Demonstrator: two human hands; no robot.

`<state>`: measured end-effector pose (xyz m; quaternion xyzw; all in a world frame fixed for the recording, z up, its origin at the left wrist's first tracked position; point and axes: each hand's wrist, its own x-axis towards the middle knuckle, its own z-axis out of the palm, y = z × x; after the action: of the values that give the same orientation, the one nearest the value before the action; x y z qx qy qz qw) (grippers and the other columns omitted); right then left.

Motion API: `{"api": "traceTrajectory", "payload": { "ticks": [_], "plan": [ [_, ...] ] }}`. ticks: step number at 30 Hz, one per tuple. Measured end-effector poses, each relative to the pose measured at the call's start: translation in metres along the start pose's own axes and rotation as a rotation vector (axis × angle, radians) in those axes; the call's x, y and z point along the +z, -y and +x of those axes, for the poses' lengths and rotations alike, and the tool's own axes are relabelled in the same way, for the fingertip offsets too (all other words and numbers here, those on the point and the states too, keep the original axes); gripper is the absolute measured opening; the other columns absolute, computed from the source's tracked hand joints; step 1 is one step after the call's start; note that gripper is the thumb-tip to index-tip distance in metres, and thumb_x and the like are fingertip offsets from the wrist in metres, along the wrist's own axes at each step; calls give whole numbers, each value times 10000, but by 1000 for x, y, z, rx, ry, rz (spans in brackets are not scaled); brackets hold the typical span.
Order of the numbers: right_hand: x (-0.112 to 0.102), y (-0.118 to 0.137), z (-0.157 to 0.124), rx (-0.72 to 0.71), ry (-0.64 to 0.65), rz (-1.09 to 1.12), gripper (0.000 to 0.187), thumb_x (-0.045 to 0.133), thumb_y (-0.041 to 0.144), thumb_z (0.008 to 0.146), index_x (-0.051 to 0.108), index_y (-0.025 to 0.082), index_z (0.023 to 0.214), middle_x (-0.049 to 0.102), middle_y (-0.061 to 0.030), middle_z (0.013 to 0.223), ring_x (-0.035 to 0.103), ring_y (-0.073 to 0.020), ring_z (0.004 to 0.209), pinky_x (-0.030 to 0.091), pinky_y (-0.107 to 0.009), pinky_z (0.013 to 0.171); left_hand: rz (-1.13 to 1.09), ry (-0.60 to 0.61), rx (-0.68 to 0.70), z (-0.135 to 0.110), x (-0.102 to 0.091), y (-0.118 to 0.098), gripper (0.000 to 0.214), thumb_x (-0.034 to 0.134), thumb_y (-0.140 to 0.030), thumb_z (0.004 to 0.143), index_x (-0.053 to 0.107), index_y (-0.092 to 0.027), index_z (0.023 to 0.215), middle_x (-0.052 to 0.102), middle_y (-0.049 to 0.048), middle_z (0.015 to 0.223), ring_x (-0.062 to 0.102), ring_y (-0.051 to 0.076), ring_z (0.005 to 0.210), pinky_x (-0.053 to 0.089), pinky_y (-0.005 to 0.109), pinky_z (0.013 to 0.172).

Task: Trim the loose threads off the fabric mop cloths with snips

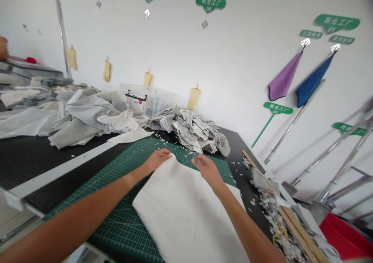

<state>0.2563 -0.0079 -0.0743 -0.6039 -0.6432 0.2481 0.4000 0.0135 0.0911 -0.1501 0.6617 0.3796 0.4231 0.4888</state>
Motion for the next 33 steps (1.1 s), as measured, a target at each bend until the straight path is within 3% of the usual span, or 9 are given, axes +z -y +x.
{"api": "traceTrajectory", "payload": {
  "ticks": [4, 8, 19, 33],
  "plan": [
    [52, -11, 23, -94, -51, -113, 326, 510, 551, 897, 629, 256, 968, 505, 43, 624, 476, -149, 585, 307, -238, 544, 2, 20, 66, -2, 3, 1, 436, 644, -570, 814, 667, -157, 952, 708, 46, 837, 617, 165, 699, 441, 251, 604],
    [81, -22, 22, -137, -53, -151, 332, 434, 553, 947, 604, 274, 1008, 581, 38, 742, 539, -161, 685, 341, -242, 619, 24, 54, 116, -5, 4, -3, 434, 592, -570, 855, 686, -157, 946, 709, 50, 868, 622, 182, 774, 463, 260, 662],
    [82, -21, 11, -181, -11, -187, 397, 345, 588, 995, 571, 265, 953, 628, 34, 781, 578, -165, 725, 352, -238, 670, 243, 103, 273, -7, 0, -9, 414, 490, -510, 933, 700, -157, 882, 686, 29, 836, 588, 170, 792, 444, 251, 725],
    [84, -23, 9, -226, 16, -281, 402, 280, 573, 1023, 510, 252, 945, 627, 17, 799, 585, -172, 700, 322, -243, 636, 151, 146, 228, -4, 1, -1, 401, 547, -483, 909, 734, -149, 1029, 739, 78, 998, 649, 213, 925, 479, 284, 828]
  ]
}}
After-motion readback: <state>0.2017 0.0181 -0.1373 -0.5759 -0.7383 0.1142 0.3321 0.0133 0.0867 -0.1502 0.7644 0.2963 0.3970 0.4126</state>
